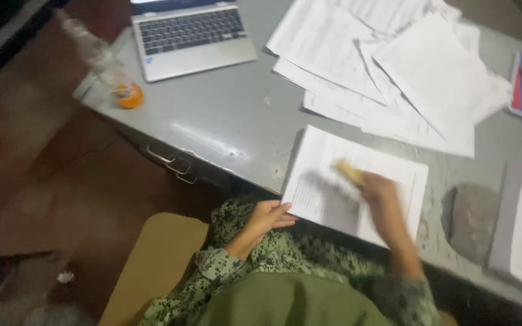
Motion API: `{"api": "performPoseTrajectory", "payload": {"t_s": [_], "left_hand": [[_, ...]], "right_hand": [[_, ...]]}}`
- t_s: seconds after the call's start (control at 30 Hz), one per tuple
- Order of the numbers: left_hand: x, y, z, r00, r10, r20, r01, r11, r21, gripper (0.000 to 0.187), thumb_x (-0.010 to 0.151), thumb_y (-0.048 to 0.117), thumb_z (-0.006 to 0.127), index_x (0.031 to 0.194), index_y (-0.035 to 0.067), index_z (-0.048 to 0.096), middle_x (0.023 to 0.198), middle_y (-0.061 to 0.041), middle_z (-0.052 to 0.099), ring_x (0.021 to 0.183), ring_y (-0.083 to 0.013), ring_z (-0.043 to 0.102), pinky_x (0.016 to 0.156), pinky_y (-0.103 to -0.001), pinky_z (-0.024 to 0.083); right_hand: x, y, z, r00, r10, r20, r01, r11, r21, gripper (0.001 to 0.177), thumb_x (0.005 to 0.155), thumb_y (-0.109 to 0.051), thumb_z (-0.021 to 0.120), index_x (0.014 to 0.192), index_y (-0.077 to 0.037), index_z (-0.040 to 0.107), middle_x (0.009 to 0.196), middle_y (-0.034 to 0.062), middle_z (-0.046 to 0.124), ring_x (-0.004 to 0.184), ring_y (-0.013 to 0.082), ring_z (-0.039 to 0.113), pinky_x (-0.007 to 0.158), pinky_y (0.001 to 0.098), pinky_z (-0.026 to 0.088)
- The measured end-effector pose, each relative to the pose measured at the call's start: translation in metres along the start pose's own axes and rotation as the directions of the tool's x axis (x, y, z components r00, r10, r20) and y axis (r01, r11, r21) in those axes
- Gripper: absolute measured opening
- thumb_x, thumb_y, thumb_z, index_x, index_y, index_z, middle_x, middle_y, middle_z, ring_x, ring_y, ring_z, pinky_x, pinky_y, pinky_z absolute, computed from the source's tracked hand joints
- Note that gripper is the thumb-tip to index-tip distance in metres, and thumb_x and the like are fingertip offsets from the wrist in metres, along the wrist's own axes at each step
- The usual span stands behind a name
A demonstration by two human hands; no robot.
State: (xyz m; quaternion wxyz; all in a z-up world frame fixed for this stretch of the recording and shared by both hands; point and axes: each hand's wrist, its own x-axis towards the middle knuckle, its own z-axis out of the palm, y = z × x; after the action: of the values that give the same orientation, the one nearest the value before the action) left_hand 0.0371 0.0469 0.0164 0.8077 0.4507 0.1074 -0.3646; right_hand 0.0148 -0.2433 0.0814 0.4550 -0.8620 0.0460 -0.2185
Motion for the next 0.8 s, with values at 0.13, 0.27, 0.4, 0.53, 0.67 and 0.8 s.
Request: {"api": "performPoseTrajectory", "payload": {"t_s": [0.13, 0.27, 0.4, 0.53, 0.67, 0.8], "left_hand": [[-0.001, -0.009, 0.003, 0.997, 0.030, -0.066, -0.029, 1.000, 0.009, 0.051, 0.098, 0.013, 0.070, 0.129, -0.023, 0.052, 0.110, -0.040, 0.066, 0.095, -0.0480, 0.070, 0.083, -0.052, 0.063], [-0.007, 0.001, 0.020, 0.985, 0.082, -0.154, -0.076, 0.996, 0.044, 0.028, 0.095, 0.006, 0.068, 0.114, -0.015, 0.068, 0.092, -0.033, 0.073, 0.082, -0.0409, 0.075, 0.072, -0.047, 0.066], [0.010, -0.020, 0.004, 0.988, -0.005, -0.153, -0.002, 0.999, -0.042, 0.025, 0.095, 0.005, 0.066, 0.111, -0.014, 0.067, 0.094, -0.037, 0.071, 0.084, -0.0435, 0.075, 0.076, -0.051, 0.065], [0.018, -0.043, -0.004, 0.988, 0.049, -0.147, -0.054, 0.998, -0.030, 0.034, 0.097, 0.008, 0.068, 0.120, -0.016, 0.063, 0.100, -0.039, 0.069, 0.086, -0.0447, 0.073, 0.075, -0.051, 0.064], [0.030, -0.060, -0.023, 0.993, 0.062, -0.104, -0.065, 0.998, -0.026, 0.041, 0.099, 0.008, 0.067, 0.126, -0.022, 0.055, 0.108, -0.044, 0.064, 0.091, -0.0526, 0.068, 0.081, -0.058, 0.062], [0.010, -0.034, -0.011, 0.997, 0.043, -0.069, -0.041, 0.999, 0.035, 0.048, 0.101, 0.010, 0.065, 0.132, -0.023, 0.049, 0.113, -0.043, 0.064, 0.096, -0.0525, 0.067, 0.084, -0.057, 0.061]], "right_hand": [[-0.013, -0.083, 0.053, 0.947, -0.095, 0.307, 0.166, 0.962, -0.217, 0.028, 0.089, 0.004, 0.064, 0.115, 0.000, 0.069, 0.116, 0.0212, 0.064, 0.106, 0.0429, 0.061, 0.091, 0.0500, 0.052], [-0.028, -0.058, 0.097, 0.904, -0.290, 0.316, 0.345, 0.929, -0.136, 0.022, 0.084, -0.016, 0.081, 0.106, -0.013, 0.080, 0.117, 0.0068, 0.073, 0.108, 0.0316, 0.066, 0.092, 0.0377, 0.054], [-0.030, -0.048, 0.116, 0.921, -0.205, 0.332, 0.253, 0.961, -0.108, 0.019, 0.086, -0.010, 0.077, 0.104, -0.014, 0.081, 0.112, 0.0035, 0.078, 0.101, 0.0314, 0.066, 0.090, 0.0385, 0.055], [0.002, -0.032, 0.129, 0.958, -0.009, 0.286, 0.050, 0.989, -0.137, 0.022, 0.087, -0.015, 0.078, 0.108, -0.022, 0.082, 0.102, 0.0105, 0.075, 0.096, 0.0354, 0.067, 0.088, 0.0425, 0.056], [0.072, -0.031, 0.140, 0.993, 0.049, 0.111, -0.025, 0.977, -0.210, 0.023, 0.089, -0.018, 0.081, 0.111, -0.026, 0.082, 0.102, 0.0116, 0.064, 0.093, 0.0381, 0.069, 0.087, 0.0436, 0.056], [0.122, 0.007, 0.171, 1.000, 0.027, 0.001, -0.026, 0.984, -0.177, 0.023, 0.088, -0.015, 0.081, 0.111, -0.021, 0.082, 0.099, 0.0200, 0.061, 0.094, 0.0447, 0.067, 0.086, 0.0457, 0.053]]}}
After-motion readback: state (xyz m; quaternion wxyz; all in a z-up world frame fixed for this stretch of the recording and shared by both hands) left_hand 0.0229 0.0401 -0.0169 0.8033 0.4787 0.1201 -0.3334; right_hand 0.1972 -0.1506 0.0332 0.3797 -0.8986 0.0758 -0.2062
